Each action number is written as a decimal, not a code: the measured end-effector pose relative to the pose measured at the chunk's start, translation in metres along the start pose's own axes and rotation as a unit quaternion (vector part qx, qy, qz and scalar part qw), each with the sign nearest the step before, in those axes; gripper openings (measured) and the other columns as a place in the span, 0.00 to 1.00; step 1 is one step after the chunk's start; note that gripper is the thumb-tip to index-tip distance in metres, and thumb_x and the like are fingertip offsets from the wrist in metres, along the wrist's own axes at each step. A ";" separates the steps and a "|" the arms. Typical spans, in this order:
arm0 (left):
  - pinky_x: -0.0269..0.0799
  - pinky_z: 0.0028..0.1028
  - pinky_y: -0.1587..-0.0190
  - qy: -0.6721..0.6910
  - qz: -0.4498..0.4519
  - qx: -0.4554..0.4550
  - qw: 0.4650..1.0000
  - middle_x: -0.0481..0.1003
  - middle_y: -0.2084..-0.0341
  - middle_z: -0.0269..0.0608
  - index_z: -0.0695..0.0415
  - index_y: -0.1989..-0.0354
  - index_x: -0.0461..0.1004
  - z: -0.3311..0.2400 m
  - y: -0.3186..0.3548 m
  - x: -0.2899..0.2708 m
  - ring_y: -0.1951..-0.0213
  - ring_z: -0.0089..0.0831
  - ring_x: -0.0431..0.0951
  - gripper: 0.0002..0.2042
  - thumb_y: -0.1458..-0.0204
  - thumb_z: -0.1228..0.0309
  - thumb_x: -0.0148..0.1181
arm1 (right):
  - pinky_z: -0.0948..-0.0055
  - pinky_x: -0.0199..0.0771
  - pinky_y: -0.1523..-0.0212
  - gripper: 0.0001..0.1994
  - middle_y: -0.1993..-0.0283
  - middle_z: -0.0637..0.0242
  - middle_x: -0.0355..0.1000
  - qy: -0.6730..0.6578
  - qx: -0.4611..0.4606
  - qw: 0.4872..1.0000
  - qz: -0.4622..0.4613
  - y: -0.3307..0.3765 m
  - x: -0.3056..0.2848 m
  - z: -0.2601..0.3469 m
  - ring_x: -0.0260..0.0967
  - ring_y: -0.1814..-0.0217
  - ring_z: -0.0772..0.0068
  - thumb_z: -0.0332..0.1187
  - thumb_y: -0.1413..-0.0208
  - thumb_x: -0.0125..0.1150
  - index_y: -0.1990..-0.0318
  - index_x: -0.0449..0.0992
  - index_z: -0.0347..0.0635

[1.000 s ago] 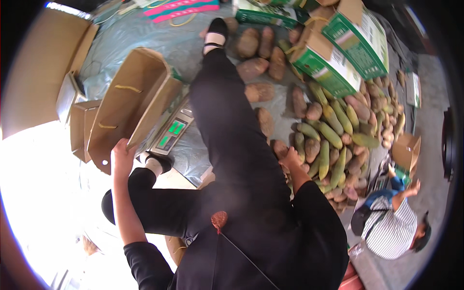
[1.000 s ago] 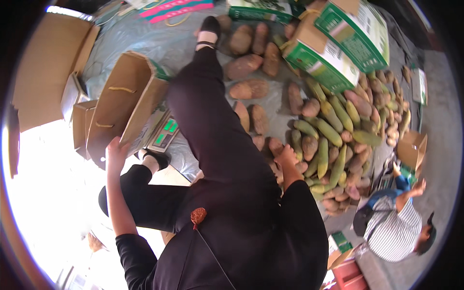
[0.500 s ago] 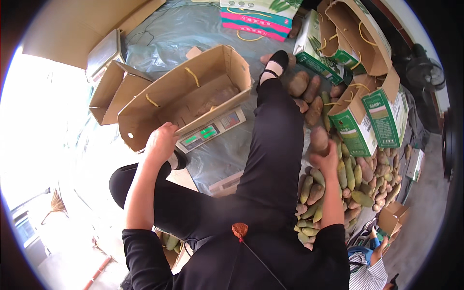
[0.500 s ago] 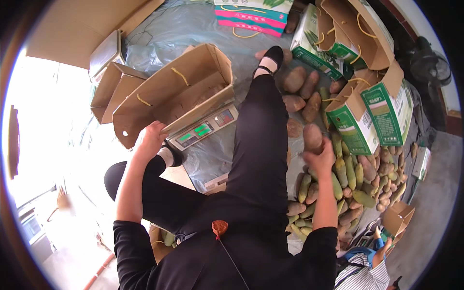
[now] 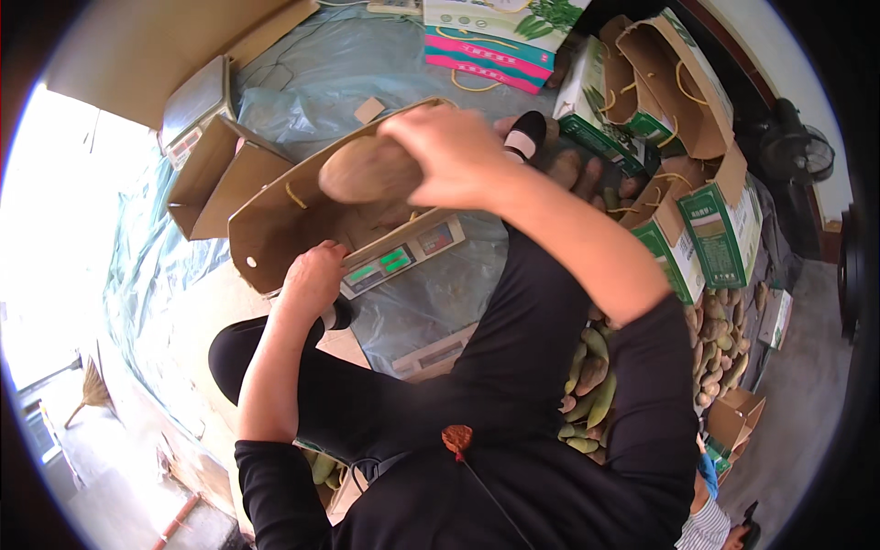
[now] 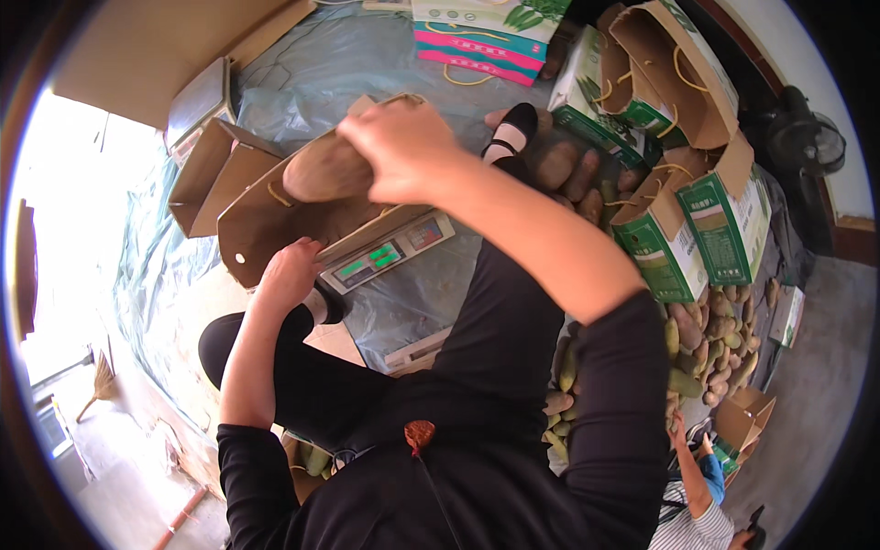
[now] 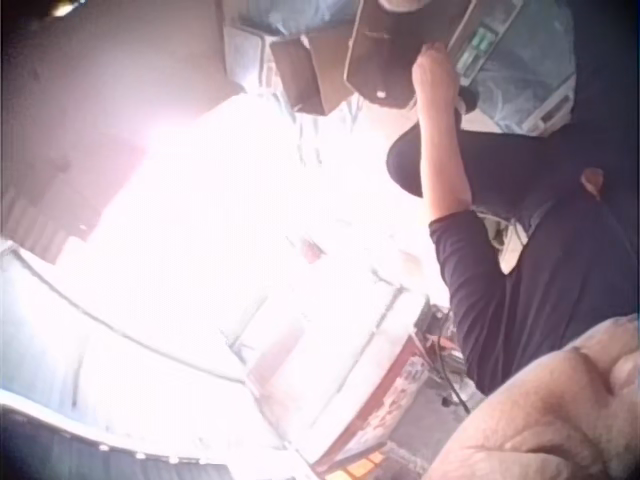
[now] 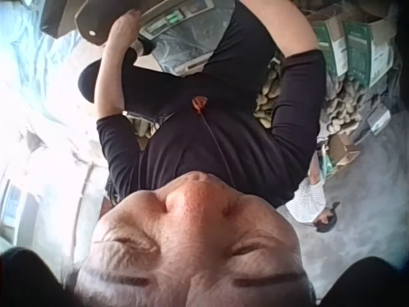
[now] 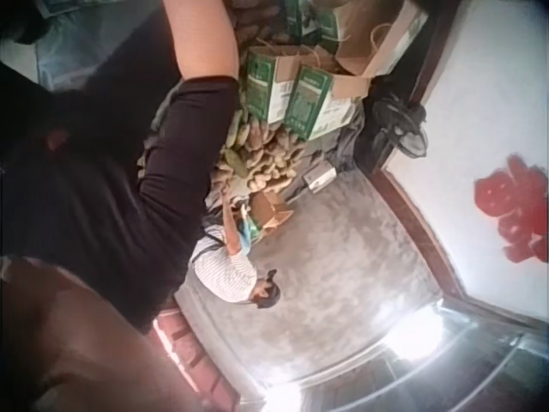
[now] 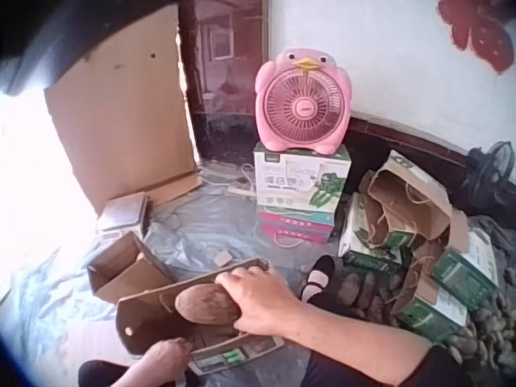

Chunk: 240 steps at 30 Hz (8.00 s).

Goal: Sort and weigh vegetables, placing them into cardboard boxes and paper bags.

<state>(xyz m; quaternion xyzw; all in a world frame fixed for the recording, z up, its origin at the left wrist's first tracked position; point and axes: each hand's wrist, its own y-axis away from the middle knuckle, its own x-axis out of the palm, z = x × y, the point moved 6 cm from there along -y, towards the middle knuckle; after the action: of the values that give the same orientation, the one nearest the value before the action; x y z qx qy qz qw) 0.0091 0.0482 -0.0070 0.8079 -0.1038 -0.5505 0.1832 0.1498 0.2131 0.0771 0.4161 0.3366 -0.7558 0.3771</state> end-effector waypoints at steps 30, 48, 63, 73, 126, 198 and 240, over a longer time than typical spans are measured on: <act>0.67 0.43 0.59 0.039 -0.013 0.022 0.999 0.72 0.68 0.58 0.69 0.62 0.73 0.012 -0.011 0.002 0.63 0.57 0.72 0.11 0.55 0.78 0.56 | 0.63 0.72 0.58 0.16 0.62 0.60 0.76 -0.079 0.421 0.893 -0.137 0.297 -0.047 -0.184 0.74 0.57 0.58 0.42 0.51 0.62 0.56 0.76 0.45; 0.64 0.32 0.76 0.047 -0.045 0.024 0.998 0.67 0.84 0.45 0.67 0.69 0.68 0.021 -0.010 0.009 0.81 0.29 0.66 0.08 0.51 0.72 0.53 | 0.51 0.74 0.63 0.26 0.54 0.60 0.70 -0.285 0.857 0.184 -0.387 0.639 0.157 -0.197 0.69 0.59 0.57 0.46 0.59 0.75 0.58 0.73 0.37; 0.69 0.38 0.57 0.036 -0.082 -0.027 0.996 0.73 0.66 0.53 0.64 0.58 0.72 0.016 0.006 0.002 0.63 0.50 0.74 0.12 0.53 0.77 0.54 | 0.56 0.72 0.55 0.21 0.53 0.59 0.70 -0.555 0.642 0.162 -0.503 0.628 0.199 -0.166 0.70 0.53 0.57 0.39 0.51 0.67 0.52 0.69 0.43; 0.67 0.37 0.57 -0.147 -0.151 -0.026 0.977 0.74 0.67 0.40 0.56 0.60 0.77 -0.017 0.026 -0.011 0.58 0.40 0.74 0.12 0.55 0.77 0.54 | 0.68 0.68 0.44 0.28 0.46 0.59 0.70 -0.520 0.502 0.569 -0.393 0.464 0.010 -0.171 0.69 0.46 0.66 0.31 0.53 0.62 0.43 0.67 0.31; 0.66 0.41 0.60 0.014 -0.121 0.015 0.992 0.70 0.67 0.53 0.66 0.60 0.71 0.013 0.019 0.012 0.63 0.51 0.71 0.10 0.52 0.81 0.49 | 0.51 0.67 0.51 0.16 0.52 0.66 0.70 0.130 0.529 0.833 0.099 0.383 0.152 -0.220 0.65 0.44 0.62 0.30 0.52 0.59 0.53 0.74 0.53; 0.66 0.41 0.64 0.015 -0.092 0.005 0.996 0.70 0.72 0.51 0.66 0.69 0.72 -0.006 0.021 -0.004 0.67 0.51 0.72 0.04 0.54 0.80 0.56 | 0.70 0.74 0.57 0.20 0.64 0.61 0.77 -0.196 0.398 0.877 -0.184 0.260 -0.013 -0.215 0.74 0.61 0.68 0.37 0.54 0.68 0.53 0.75 0.37; 0.65 0.37 0.49 0.052 -0.062 -0.033 0.996 0.75 0.68 0.45 0.61 0.62 0.77 -0.005 0.016 -0.008 0.59 0.44 0.74 0.16 0.62 0.72 0.64 | 0.68 0.72 0.61 0.30 0.60 0.66 0.74 -0.400 0.732 0.466 -0.296 0.523 0.234 -0.225 0.73 0.60 0.70 0.31 0.68 0.77 0.53 0.70 0.40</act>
<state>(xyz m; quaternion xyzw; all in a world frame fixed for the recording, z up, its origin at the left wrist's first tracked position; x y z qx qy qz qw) 0.0115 0.0372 0.0082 0.8336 -0.0258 -0.5212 0.1809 0.5922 0.0746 -0.3271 0.0682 -0.4240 -0.8764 -0.2179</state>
